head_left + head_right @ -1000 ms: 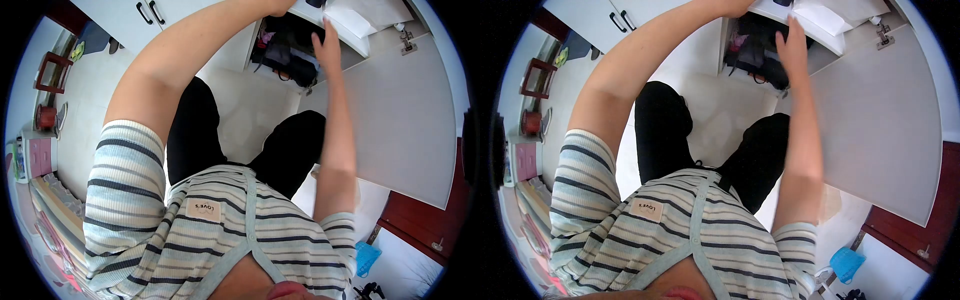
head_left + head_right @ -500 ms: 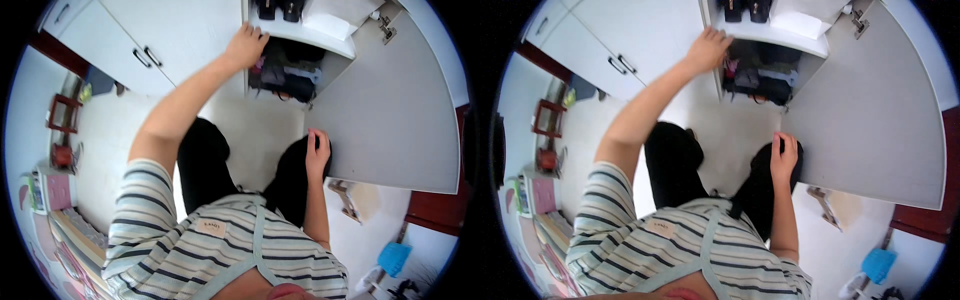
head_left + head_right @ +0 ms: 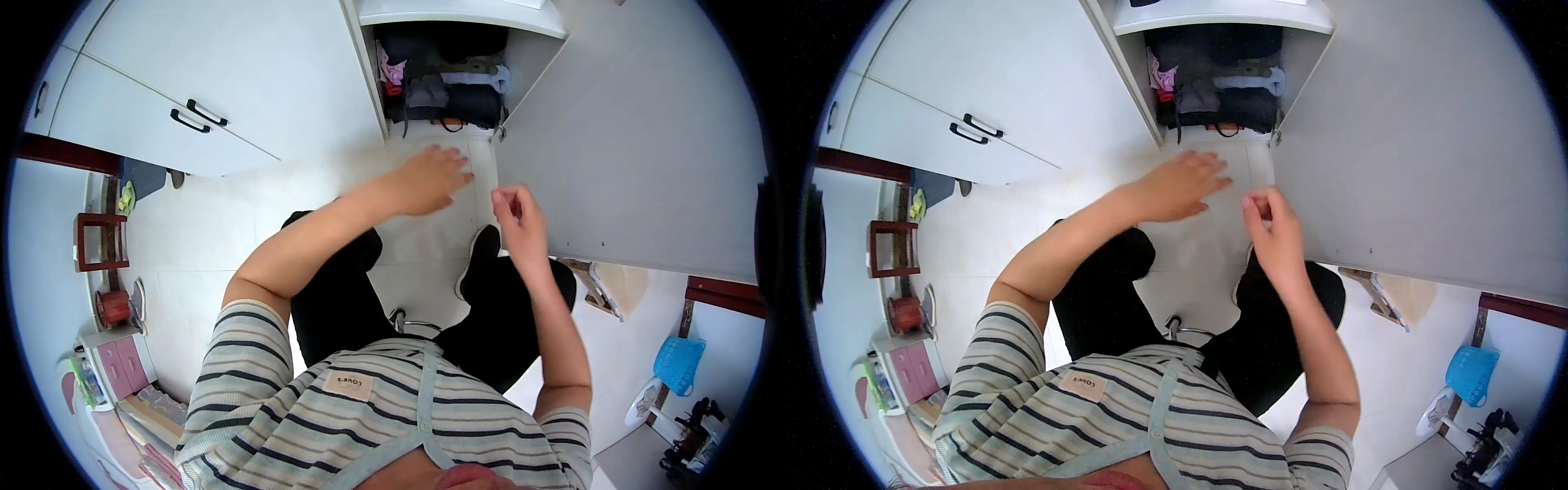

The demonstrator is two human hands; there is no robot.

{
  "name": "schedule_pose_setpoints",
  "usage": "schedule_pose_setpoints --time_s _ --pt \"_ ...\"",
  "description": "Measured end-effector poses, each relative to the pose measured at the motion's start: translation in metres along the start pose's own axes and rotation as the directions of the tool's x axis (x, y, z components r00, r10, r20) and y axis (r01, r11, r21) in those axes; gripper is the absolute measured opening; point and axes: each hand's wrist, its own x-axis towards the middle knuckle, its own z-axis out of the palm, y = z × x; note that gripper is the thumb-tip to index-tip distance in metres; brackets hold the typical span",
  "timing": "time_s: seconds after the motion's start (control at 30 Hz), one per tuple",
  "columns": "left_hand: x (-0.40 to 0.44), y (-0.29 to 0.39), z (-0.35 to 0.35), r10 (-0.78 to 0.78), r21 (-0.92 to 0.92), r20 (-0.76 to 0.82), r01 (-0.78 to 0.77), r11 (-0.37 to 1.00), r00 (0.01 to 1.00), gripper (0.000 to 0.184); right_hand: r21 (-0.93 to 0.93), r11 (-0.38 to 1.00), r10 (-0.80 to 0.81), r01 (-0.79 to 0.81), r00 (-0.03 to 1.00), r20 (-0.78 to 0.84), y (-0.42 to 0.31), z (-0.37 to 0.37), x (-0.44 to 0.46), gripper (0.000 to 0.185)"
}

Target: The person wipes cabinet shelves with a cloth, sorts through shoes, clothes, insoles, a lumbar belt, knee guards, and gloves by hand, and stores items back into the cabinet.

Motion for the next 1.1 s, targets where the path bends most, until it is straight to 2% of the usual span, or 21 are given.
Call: schedule_pose_setpoints --time_s 0.03,0.1,0.17,0.23,0.27,0.33,0.4,0.43,0.5,0.53,0.6,0.67,0.7,0.77,0.83,0.9,0.93,1.0,1.1 --pt "0.004 0.008 0.002 0.001 -0.004 -0.005 -0.001 1.0 1.0 0.058 0.03 1.0 -0.008 0.007 0.999 0.037 0.001 0.003 0.015 0.015" --pt "0.007 0.027 0.005 0.087 -0.133 0.088 -0.075 0.988 0.992 0.054 0.218 0.973 0.06 -0.082 0.993 0.105 0.005 0.013 0.054 0.014" --pt "0.005 0.041 0.007 0.063 -0.17 0.117 -0.042 0.985 0.991 0.052 0.315 0.948 0.026 -0.046 0.997 0.068 0.043 0.033 0.102 0.017" --pt "-0.002 0.05 0.016 0.044 -0.196 0.144 -0.015 0.981 0.989 0.05 0.263 0.953 0.141 -0.154 0.988 0.066 0.103 0.055 0.149 0.021" --pt "-0.011 0.051 0.03 0.018 -0.136 0.119 -0.002 0.991 0.993 0.049 0.27 0.952 0.136 -0.145 0.989 0.054 0.121 0.064 0.166 0.021" --pt "-0.026 0.046 0.04 -0.003 -0.072 0.101 0.01 0.997 0.995 0.048 0.239 0.903 0.338 -0.358 0.933 0.12 0.15 0.079 0.197 0.018" --pt "-0.038 0.036 0.04 -0.044 0.1 0.319 0.012 0.995 0.947 0.047 0.237 0.922 0.291 -0.305 0.952 0.094 0.174 0.091 0.237 0.019" --pt "-0.041 0.03 0.038 -0.048 0.102 0.325 0.016 0.995 0.945 0.047 0.226 0.94 0.244 -0.254 0.967 0.069 0.181 0.095 0.26 0.02" --pt "-0.043 0.019 0.029 -0.154 0.155 0.376 0.101 0.983 0.914 0.048 0.166 0.982 0.097 -0.094 0.995 -0.009 0.189 0.095 0.312 0.025" --pt "-0.043 0.014 0.026 -0.159 0.156 0.385 0.106 0.982 0.909 0.048 0.133 0.99 0.066 -0.052 0.992 -0.107 0.191 0.096 0.342 0.029" --pt "-0.042 0.007 0.02 -0.203 0.165 0.295 0.159 0.973 0.934 0.05 0.104 0.994 0.035 -0.015 0.98 -0.197 0.178 0.099 0.367 0.034" --pt "-0.039 0.003 0.012 -0.204 0.139 0.293 0.17 0.976 0.934 0.05 0.493 0.847 0.337 -0.196 0.916 -0.216 0.145 0.101 0.376 0.039" --pt "-0.038 0.002 0.008 -0.198 0.109 0.283 0.174 0.979 0.938 0.051 0.499 0.843 0.339 -0.199 0.918 -0.208 0.15 0.105 0.383 0.039" --pt "-0.035 0.001 0.003 -0.204 0.112 0.284 0.179 0.978 0.937 0.052 0.622 0.739 0.412 -0.259 0.904 -0.113 0.16 0.106 0.397 0.042" --pt "-0.033 0.002 0.003 -0.201 0.106 0.287 0.178 0.978 0.937 0.053 0.667 0.704 0.428 -0.244 0.895 -0.125 0.149 0.112 0.388 0.039" --pt "-0.033 0.001 0.004 -0.189 0.103 0.305 0.165 0.981 0.933 0.054 0.79 0.558 0.4 -0.252 0.917 0.01 0.149 0.115 0.384 0.03" --pt "-0.032 0.0 0.004 -0.191 0.102 0.305 0.167 0.981 0.933 0.054 0.79 0.558 0.4 -0.254 0.917 0.012 0.144 0.116 0.375 0.03" --pt "-0.032 0.0 0.003 -0.174 0.099 0.342 0.148 0.984 0.924 0.055 0.712 0.684 0.276 -0.162 0.96 -0.047 0.142 0.121 0.346 0.031" --pt "-0.033 -0.002 0.0 -0.164 0.065 0.315 0.151 0.986 0.935 0.056 0.776 0.609 0.296 -0.165 0.955 -0.029 0.156 0.126 0.33 0.036"
